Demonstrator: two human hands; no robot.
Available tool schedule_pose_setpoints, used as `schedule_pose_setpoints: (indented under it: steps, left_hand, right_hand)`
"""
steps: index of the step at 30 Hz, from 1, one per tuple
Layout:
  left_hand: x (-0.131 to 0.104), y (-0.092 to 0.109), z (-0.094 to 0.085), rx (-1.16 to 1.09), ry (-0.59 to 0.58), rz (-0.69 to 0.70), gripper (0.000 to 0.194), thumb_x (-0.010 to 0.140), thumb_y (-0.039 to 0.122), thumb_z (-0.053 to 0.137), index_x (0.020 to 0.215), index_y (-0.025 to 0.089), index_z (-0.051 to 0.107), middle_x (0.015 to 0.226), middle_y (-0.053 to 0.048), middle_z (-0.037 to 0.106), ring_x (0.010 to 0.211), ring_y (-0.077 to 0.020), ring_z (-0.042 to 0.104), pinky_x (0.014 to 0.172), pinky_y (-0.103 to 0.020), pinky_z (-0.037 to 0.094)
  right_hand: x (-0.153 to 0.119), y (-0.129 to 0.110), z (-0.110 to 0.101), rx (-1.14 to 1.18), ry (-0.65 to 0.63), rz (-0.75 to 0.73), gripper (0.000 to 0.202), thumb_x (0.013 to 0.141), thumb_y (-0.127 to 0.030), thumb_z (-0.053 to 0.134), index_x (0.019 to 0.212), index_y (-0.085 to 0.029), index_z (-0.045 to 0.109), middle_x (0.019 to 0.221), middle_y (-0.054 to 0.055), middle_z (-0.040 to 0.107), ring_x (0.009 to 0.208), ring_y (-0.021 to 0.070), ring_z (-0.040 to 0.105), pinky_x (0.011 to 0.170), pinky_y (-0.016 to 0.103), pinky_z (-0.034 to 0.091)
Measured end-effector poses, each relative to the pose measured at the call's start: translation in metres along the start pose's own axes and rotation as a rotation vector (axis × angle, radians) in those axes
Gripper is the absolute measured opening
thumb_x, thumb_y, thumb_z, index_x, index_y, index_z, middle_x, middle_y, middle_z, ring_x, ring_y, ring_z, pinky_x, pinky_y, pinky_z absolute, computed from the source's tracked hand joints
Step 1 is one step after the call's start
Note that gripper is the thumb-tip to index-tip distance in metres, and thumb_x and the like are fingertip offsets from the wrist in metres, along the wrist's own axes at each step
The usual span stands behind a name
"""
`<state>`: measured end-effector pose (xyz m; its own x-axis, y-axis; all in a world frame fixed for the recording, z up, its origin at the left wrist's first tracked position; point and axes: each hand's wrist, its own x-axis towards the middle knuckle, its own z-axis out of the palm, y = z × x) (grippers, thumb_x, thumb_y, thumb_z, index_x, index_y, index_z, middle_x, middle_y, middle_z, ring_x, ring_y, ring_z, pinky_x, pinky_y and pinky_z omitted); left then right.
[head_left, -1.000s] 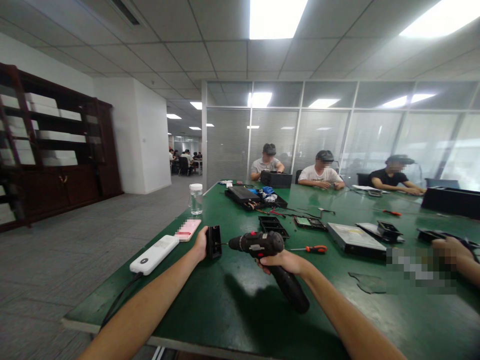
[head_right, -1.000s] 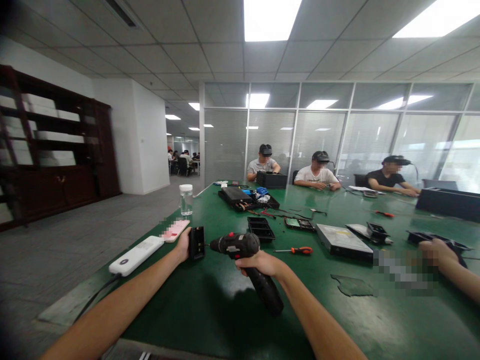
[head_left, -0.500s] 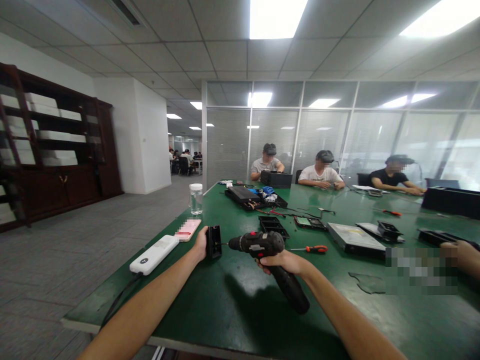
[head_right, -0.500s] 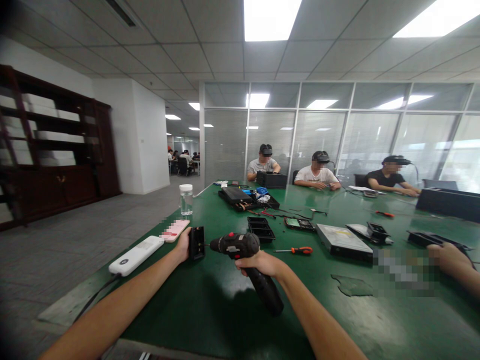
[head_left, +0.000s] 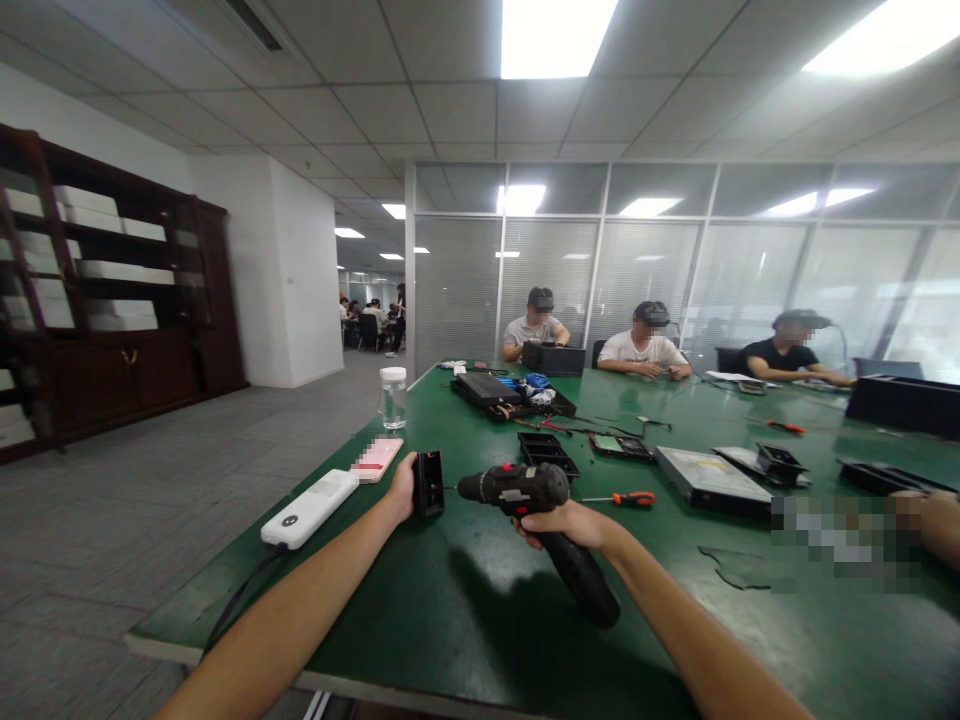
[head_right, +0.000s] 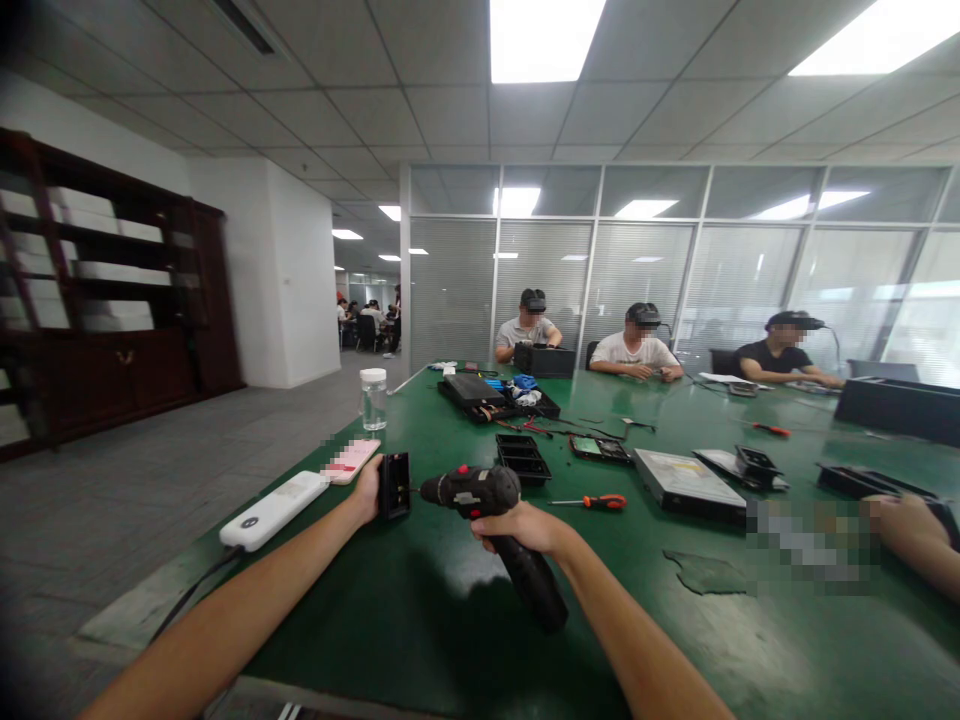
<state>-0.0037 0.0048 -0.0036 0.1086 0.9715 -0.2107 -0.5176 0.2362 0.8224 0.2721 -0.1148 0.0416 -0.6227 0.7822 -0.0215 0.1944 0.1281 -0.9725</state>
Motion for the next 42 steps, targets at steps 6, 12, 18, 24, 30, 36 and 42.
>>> schedule_pose_setpoints:
  steps: [6,12,18,24,30,36,42]
  left_hand:
    - [-0.0014,0.0004,0.0005,-0.001,0.001,-0.008,0.034,0.074,0.046,0.042,0.063,0.017,0.055,0.054,-0.004,0.056,0.045,-0.0178,0.052,0.047,-0.031,0.044]
    - [-0.0041,0.0014,0.0016,0.009,0.003,-0.005,0.032,0.073,0.045,0.043,0.063,0.017,0.055,0.053,-0.004,0.056,0.045,-0.0181,0.053,0.047,-0.031,0.044]
    - [-0.0037,0.0013,0.0023,0.006,0.002,0.003,0.035,0.074,0.047,0.042,0.064,0.017,0.055,0.053,-0.004,0.055,0.044,-0.0179,0.052,0.048,-0.032,0.044]
    - [-0.0005,0.0001,0.0,0.004,0.011,-0.003,0.035,0.073,0.048,0.043,0.064,0.016,0.056,0.054,-0.005,0.057,0.046,-0.0192,0.053,0.048,-0.032,0.044]
    - [0.0026,-0.0014,-0.0023,0.025,-0.006,-0.01,0.036,0.073,0.048,0.043,0.064,0.016,0.057,0.054,-0.004,0.056,0.045,-0.0185,0.053,0.047,-0.032,0.044]
    - [0.0032,-0.001,-0.0025,0.009,-0.011,0.004,0.034,0.073,0.046,0.043,0.065,0.016,0.057,0.054,-0.004,0.056,0.045,-0.0181,0.053,0.048,-0.032,0.044]
    - [0.0013,0.0,-0.0012,0.018,-0.009,0.0,0.035,0.073,0.047,0.043,0.065,0.016,0.057,0.055,-0.005,0.057,0.046,-0.0189,0.053,0.048,-0.032,0.044]
  right_hand:
    - [-0.0002,-0.0003,-0.0001,-0.001,0.002,0.007,0.032,0.071,-0.039,0.063,0.083,-0.01,0.061,0.064,0.003,0.056,0.057,0.0122,0.05,0.059,0.026,0.039]
    - [-0.0006,0.0004,-0.0007,-0.02,0.01,-0.01,0.03,0.073,-0.037,0.062,0.086,-0.011,0.061,0.066,0.002,0.057,0.058,0.0119,0.05,0.061,0.026,0.039]
    - [-0.0007,-0.0004,-0.0003,-0.005,-0.004,-0.018,0.028,0.073,-0.036,0.062,0.086,-0.012,0.06,0.068,0.002,0.056,0.06,0.0121,0.05,0.06,0.026,0.039]
    - [-0.0004,-0.0004,-0.0006,-0.014,-0.015,-0.028,0.029,0.073,-0.037,0.062,0.087,-0.012,0.06,0.068,0.002,0.056,0.06,0.012,0.05,0.06,0.026,0.039]
    - [-0.0019,-0.001,-0.0004,-0.047,0.015,0.003,0.028,0.073,-0.038,0.062,0.083,-0.012,0.06,0.067,0.001,0.056,0.058,0.0115,0.049,0.061,0.026,0.04]
    - [-0.0027,-0.0034,0.0001,-0.09,0.001,-0.012,0.028,0.074,-0.039,0.061,0.08,-0.012,0.06,0.065,0.001,0.055,0.059,0.0118,0.048,0.062,0.027,0.041]
    - [-0.0038,-0.0072,0.0005,-0.154,-0.029,-0.022,0.028,0.075,-0.04,0.059,0.079,-0.013,0.06,0.064,0.001,0.053,0.06,0.0121,0.047,0.063,0.026,0.04]
